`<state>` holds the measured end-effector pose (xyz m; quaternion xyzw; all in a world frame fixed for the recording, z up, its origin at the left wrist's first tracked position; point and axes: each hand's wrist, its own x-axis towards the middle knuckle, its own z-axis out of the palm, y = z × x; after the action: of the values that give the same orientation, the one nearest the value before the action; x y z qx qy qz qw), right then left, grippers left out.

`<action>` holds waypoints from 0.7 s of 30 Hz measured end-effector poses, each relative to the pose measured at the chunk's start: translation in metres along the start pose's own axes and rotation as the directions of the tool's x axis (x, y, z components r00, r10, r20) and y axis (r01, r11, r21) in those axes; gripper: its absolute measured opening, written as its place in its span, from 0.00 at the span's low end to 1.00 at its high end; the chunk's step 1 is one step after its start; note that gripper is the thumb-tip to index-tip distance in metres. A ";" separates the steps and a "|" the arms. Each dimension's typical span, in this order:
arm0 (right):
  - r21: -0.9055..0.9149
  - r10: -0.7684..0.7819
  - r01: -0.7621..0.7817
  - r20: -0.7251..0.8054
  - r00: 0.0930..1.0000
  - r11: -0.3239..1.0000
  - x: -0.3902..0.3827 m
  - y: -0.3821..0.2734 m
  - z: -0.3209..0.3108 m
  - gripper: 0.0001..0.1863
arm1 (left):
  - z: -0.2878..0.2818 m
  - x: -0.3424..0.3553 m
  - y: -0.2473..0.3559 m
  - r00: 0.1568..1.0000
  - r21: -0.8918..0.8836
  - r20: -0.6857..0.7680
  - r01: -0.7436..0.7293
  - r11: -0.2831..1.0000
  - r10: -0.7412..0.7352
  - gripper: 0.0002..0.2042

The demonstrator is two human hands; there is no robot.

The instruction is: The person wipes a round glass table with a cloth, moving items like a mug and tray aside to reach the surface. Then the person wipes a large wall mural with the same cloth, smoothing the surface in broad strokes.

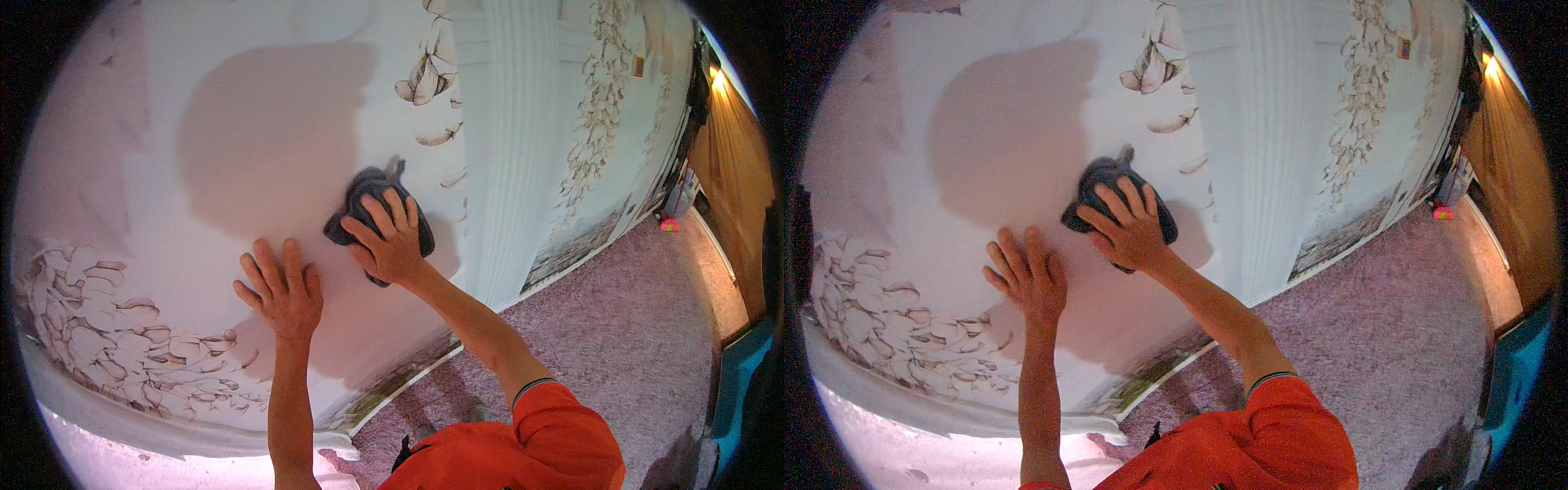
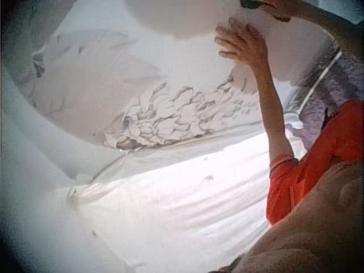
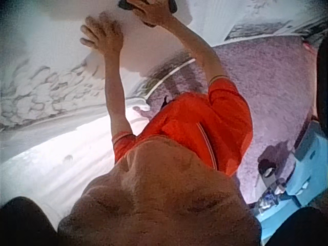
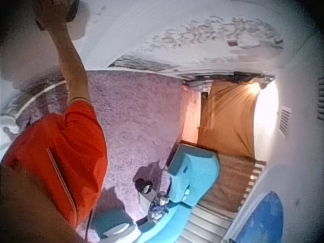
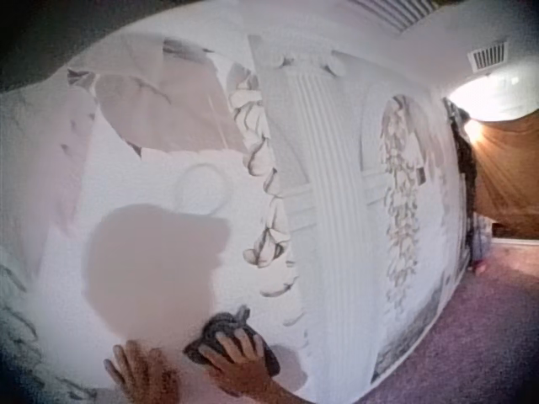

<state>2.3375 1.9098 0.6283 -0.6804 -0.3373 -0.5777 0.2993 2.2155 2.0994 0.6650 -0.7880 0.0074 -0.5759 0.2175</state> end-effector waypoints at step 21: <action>-0.033 -0.044 0.043 -0.030 0.999 0.999 -0.022 0.012 0.002 0.20 | 0.012 -0.009 0.031 0.999 -0.082 0.029 -0.014 0.997 0.016 0.24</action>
<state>2.3462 1.9014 0.6056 -0.6688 -0.3379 -0.5998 0.2806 2.2304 2.0773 0.6426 -0.8047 0.0335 -0.5616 0.1896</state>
